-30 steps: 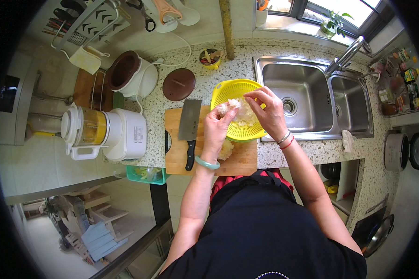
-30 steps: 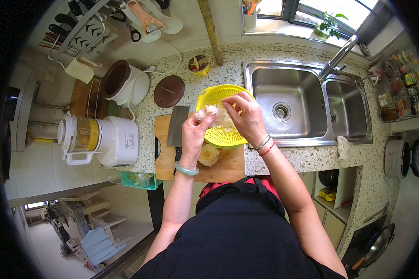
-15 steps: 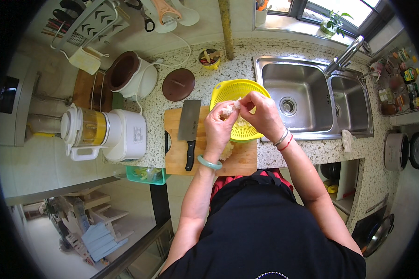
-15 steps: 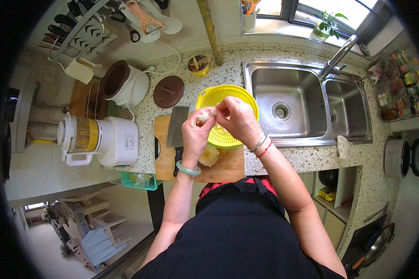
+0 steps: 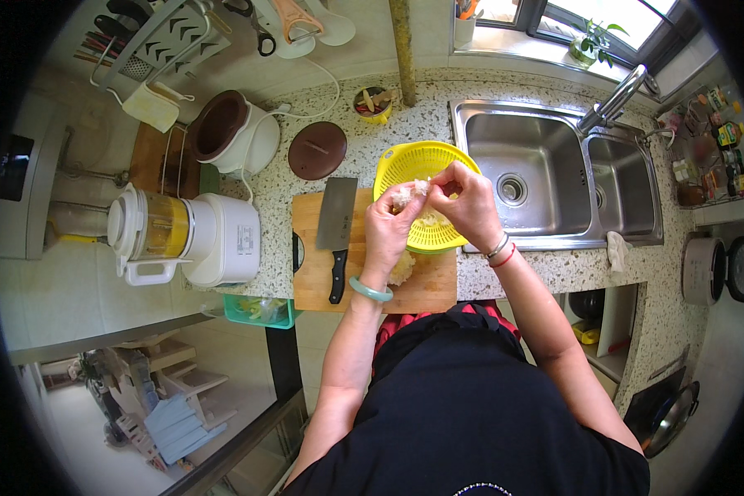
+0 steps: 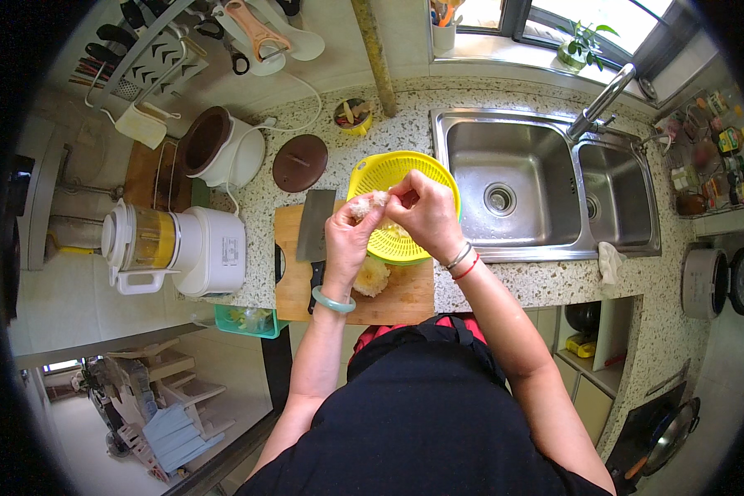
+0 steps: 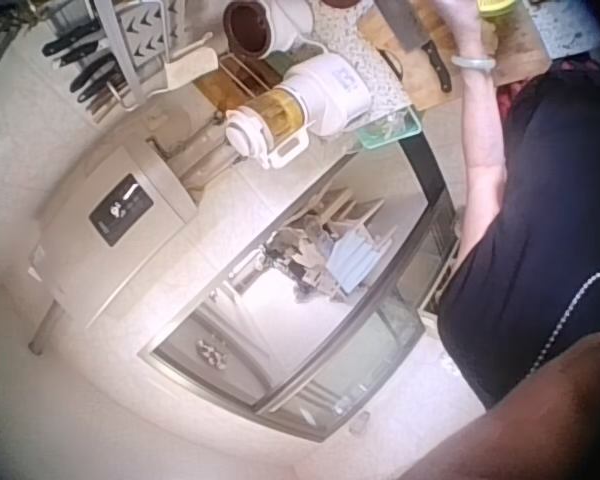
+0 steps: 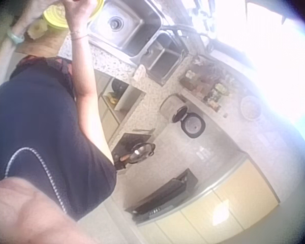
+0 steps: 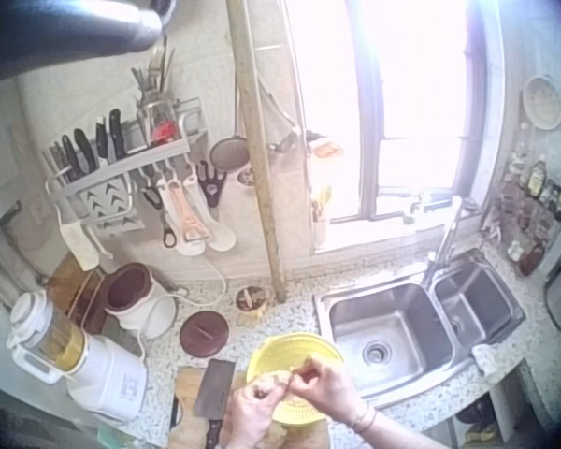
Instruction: The person stands at a kitchen counter and uses both hands to separate and fluff a mass of white, shredded food, likely rice or cabbage, held over a yellow colander. The person repeatedly pulls apart the food strands and drops them back into the colander throughout the clip.
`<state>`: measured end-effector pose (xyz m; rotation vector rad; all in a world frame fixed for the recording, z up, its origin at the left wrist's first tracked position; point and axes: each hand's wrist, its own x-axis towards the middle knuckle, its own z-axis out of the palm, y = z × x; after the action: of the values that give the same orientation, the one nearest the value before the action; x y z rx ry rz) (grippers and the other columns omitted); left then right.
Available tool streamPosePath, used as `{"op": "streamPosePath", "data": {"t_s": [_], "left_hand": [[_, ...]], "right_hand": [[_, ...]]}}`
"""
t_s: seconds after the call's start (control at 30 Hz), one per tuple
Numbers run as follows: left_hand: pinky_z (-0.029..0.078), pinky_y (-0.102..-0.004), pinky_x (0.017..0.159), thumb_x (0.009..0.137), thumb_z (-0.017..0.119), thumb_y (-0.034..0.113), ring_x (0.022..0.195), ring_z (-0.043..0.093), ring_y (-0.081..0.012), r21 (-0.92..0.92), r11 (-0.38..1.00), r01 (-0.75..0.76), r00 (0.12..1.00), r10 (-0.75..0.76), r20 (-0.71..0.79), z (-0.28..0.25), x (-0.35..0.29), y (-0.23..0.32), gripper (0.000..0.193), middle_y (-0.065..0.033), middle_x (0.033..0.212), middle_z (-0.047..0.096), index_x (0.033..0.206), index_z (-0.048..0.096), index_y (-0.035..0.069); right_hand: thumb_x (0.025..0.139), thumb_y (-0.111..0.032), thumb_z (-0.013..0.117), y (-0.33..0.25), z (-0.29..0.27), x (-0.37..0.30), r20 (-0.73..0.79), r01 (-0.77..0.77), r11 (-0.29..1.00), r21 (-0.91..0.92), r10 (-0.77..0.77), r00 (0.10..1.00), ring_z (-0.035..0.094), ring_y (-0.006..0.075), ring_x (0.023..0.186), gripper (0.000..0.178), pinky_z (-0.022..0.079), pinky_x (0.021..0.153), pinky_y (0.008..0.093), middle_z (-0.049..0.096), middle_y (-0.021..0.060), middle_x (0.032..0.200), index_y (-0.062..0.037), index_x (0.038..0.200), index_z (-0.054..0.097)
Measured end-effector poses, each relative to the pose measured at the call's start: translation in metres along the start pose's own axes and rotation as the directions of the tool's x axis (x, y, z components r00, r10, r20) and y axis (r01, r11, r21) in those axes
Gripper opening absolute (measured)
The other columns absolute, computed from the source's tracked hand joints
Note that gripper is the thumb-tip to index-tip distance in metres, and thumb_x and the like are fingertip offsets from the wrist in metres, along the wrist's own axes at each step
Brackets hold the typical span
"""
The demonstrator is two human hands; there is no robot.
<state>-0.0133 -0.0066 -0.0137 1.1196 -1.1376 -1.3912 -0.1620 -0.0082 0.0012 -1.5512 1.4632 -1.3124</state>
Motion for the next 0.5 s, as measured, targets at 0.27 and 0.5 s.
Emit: {"op": "streamPosePath", "data": {"t_s": [0.27,0.5], "left_hand": [[0.05,-0.0227,0.081,0.09,0.067,0.01,0.089,0.062,-0.0085,-0.253,0.958,0.132,0.99,-0.117,0.076,-0.009,0.002,-0.006,0.028,-0.0035,0.101,0.067,0.115,0.061,-0.001],[0.049,-0.0256,0.086,0.093,0.062,0.01,0.096,0.059,-0.0097,-0.353,0.921,0.165,0.983,-0.125,0.132,-0.01,0.004,-0.006,0.024,-0.0042,0.107,0.064,0.116,0.056,0.002]], "right_hand": [[0.082,-0.006,0.068,0.01,-0.006,0.003,0.021,-0.133,0.966,0.223,0.132,0.991,0.062,0.0084,0.068,0.01,0.052,0.064,0.0237,0.067,0.0056,0.075,0.0022,0.088,0.065],[0.087,-0.014,0.069,0.013,-0.013,0.01,-0.032,0.192,0.976,-0.099,-0.196,0.98,0.061,0.0133,0.067,0.015,0.049,0.062,0.0268,0.064,0.0066,0.081,-0.0005,0.095,0.068]]}}
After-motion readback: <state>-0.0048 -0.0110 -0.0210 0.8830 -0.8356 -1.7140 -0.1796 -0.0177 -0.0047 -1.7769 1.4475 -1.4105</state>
